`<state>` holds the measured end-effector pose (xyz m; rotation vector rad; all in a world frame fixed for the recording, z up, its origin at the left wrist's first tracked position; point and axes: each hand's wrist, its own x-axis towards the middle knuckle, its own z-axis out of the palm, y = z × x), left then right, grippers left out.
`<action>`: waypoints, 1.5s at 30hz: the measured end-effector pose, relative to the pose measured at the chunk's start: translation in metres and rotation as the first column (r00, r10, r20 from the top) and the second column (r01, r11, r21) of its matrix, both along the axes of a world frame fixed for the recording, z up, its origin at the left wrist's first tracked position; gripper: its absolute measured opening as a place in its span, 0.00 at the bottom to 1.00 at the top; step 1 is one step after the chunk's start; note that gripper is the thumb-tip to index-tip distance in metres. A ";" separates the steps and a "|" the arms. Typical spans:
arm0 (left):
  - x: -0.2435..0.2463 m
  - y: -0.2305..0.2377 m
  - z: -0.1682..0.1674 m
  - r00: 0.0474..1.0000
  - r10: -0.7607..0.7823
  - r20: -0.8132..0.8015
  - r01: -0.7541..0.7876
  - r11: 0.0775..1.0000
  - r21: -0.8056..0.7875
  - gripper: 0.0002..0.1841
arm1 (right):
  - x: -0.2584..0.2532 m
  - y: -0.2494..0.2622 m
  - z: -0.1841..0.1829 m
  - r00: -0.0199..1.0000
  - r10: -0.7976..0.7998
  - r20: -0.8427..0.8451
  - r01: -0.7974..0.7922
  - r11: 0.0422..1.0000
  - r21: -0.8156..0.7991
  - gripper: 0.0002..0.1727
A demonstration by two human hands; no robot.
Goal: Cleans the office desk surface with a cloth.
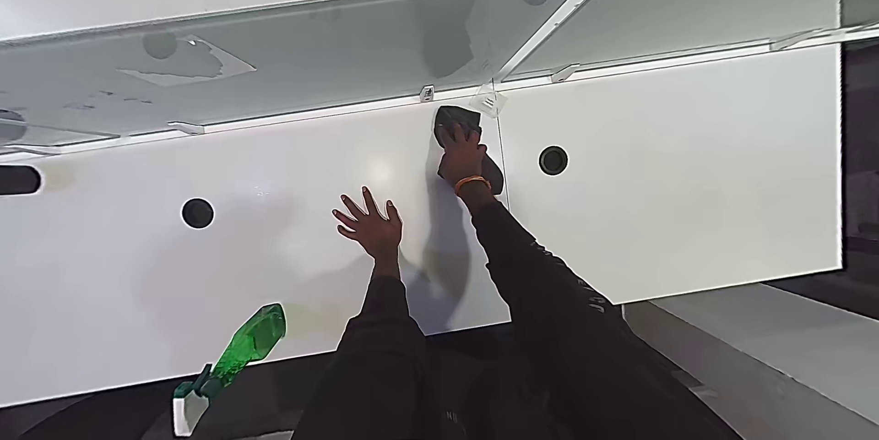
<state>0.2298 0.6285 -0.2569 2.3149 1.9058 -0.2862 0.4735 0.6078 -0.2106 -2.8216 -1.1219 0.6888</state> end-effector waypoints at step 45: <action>-0.003 0.002 -0.003 0.999 0.018 0.044 -0.018 1.000 -0.012 0.42 | 0.051 0.067 0.015 0.997 -0.056 -0.048 0.051 0.994 -0.094 0.56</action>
